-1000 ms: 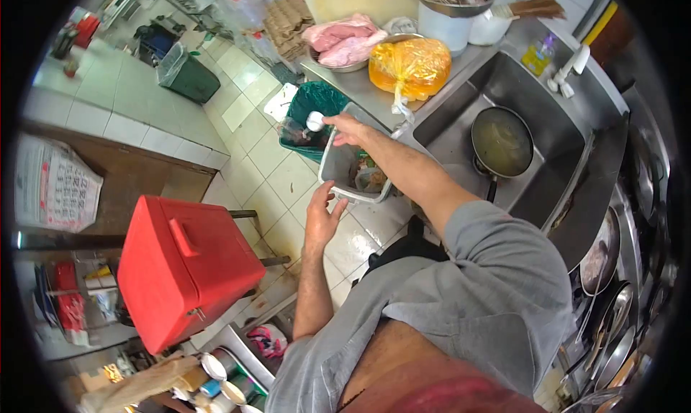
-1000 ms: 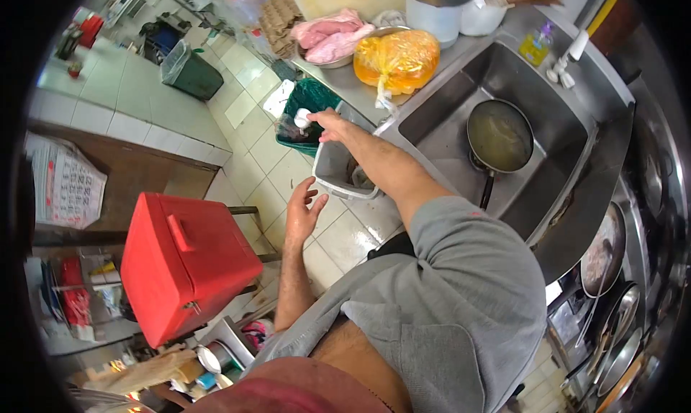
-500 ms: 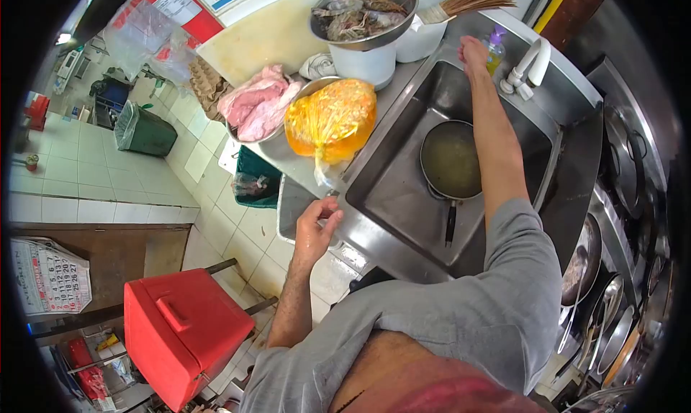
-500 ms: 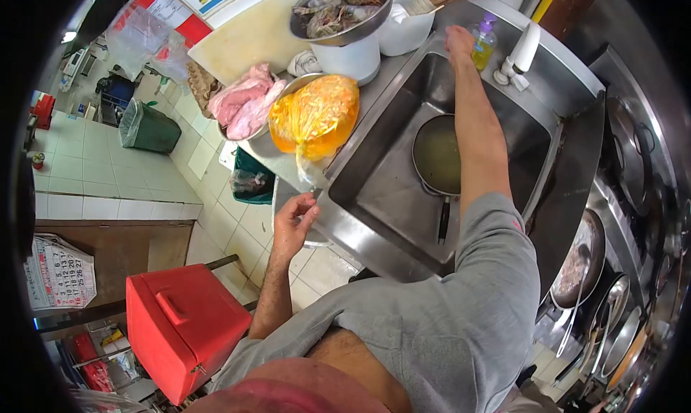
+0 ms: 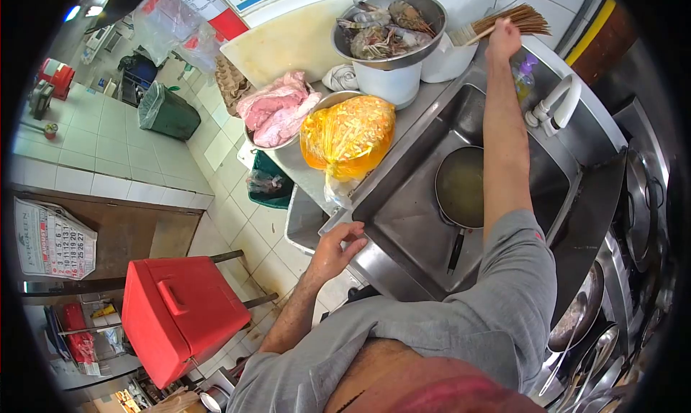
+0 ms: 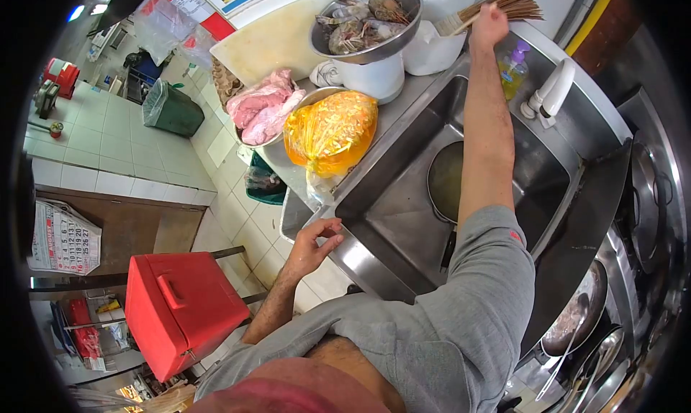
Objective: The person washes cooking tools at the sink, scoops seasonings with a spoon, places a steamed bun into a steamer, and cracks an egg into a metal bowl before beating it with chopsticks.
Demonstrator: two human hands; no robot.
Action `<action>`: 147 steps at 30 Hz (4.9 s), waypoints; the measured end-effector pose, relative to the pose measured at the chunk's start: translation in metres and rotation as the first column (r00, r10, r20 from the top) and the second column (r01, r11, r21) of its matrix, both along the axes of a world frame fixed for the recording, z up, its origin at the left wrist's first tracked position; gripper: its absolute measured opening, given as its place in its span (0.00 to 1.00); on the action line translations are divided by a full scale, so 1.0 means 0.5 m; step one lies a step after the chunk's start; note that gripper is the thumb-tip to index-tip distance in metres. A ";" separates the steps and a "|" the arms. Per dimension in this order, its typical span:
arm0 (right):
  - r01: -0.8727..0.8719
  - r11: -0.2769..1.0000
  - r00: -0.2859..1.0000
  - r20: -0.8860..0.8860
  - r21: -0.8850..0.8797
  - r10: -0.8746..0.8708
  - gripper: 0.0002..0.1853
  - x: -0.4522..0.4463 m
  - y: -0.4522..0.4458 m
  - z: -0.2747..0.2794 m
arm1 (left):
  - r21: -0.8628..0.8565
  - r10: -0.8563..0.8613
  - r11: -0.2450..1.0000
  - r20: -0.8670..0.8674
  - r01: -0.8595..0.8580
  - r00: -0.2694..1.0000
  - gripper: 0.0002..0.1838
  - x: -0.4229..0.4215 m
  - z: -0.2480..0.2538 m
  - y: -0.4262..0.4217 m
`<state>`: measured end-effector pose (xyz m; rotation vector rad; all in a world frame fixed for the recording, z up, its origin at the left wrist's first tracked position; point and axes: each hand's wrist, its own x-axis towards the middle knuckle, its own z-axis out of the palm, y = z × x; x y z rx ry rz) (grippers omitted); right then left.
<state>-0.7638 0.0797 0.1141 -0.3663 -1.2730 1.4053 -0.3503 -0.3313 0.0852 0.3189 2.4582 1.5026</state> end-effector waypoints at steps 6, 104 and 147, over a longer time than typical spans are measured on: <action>-0.177 0.944 0.930 -0.267 0.278 0.253 0.09 0.304 -0.118 0.244 | 0.008 -0.038 0.999 -0.027 0.039 0.999 0.19 -0.003 0.006 0.023; -0.547 0.377 0.738 0.643 0.747 -0.202 0.24 0.821 -0.946 -0.249 | 0.057 0.320 0.404 0.926 -0.913 0.199 0.22 0.104 -0.855 -0.690; -0.223 0.555 -0.078 0.582 -0.802 0.810 0.14 0.483 -1.321 -1.015 | 0.071 0.567 -0.801 0.409 -0.595 -0.715 0.27 0.583 -0.838 -0.948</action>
